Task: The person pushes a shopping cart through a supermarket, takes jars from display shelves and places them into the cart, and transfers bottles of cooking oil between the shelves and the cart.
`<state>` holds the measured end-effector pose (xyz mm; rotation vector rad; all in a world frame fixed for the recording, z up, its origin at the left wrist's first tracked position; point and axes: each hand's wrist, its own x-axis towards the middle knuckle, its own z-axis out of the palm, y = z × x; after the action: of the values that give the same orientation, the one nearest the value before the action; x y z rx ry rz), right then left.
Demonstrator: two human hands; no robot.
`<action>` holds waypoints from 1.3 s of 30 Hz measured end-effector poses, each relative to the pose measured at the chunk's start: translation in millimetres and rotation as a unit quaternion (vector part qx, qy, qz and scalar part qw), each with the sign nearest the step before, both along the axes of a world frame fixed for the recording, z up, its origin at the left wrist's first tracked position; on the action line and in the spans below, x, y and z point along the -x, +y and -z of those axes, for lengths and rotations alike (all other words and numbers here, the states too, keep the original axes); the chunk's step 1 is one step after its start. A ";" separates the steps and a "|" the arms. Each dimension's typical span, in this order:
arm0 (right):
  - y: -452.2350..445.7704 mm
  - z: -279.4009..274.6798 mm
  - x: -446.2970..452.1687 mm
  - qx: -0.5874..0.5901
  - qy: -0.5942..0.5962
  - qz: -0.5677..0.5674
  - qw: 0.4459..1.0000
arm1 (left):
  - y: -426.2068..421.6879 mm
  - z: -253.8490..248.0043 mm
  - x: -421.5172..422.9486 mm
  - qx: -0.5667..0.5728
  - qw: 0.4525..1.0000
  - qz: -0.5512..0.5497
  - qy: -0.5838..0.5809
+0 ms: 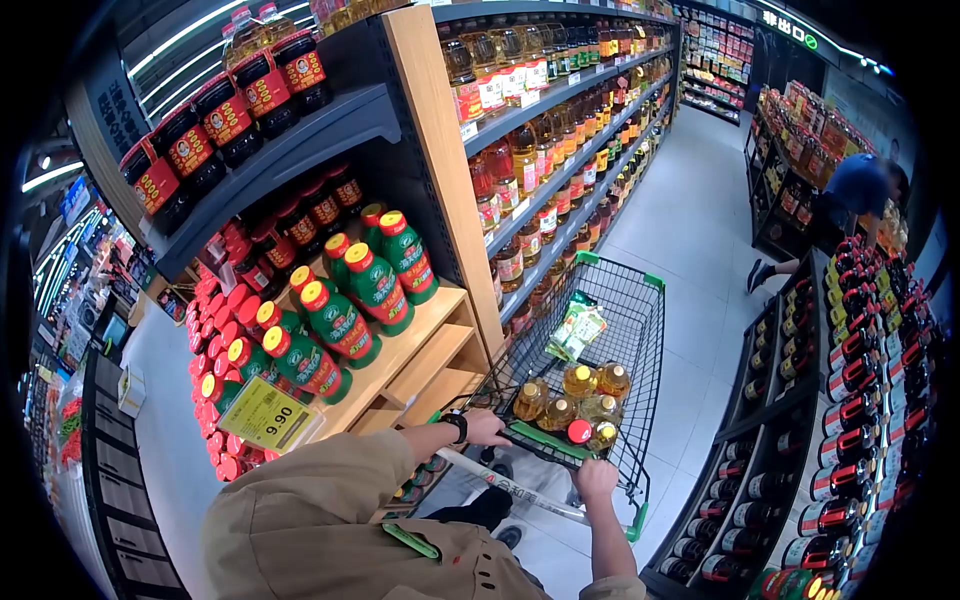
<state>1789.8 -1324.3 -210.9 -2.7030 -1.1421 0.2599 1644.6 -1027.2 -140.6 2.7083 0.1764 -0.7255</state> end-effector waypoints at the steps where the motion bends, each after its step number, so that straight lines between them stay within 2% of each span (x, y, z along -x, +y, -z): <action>1: 2.8 -1.7 -4.6 0.005 0.002 0.001 1.000 | 3.7 3.2 -4.9 0.010 1.000 0.001 -0.001; 6: 19.0 -12.9 -30.0 0.040 0.029 0.004 0.999 | 18.0 11.9 -28.9 0.013 1.000 0.001 -0.010; 15: 40.3 -0.2 -78.2 0.050 0.024 -0.003 0.998 | 37.1 5.4 -71.7 0.028 1.000 -0.014 0.000; 19: 55.3 -33.2 -97.7 0.130 0.095 -0.022 0.987 | 45.5 0.1 -88.0 0.034 0.999 -0.018 0.007; 23: 70.7 -36.5 -118.4 0.202 0.153 -0.016 0.967 | 57.1 13.3 -101.3 0.036 0.999 -0.020 -0.013; 29: 77.4 -10.3 -126.2 0.093 0.017 0.013 0.995 | 72.1 16.9 -122.4 0.043 0.999 -0.034 -0.002; 39: 90.5 -4.4 -157.5 0.057 0.006 0.000 0.998 | 85.7 20.8 -150.9 0.044 0.998 -0.053 -0.003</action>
<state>1947.3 -1233.8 -206.5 -2.7957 -1.1571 0.3514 1795.4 -941.5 -161.4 2.5961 0.2779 -0.6779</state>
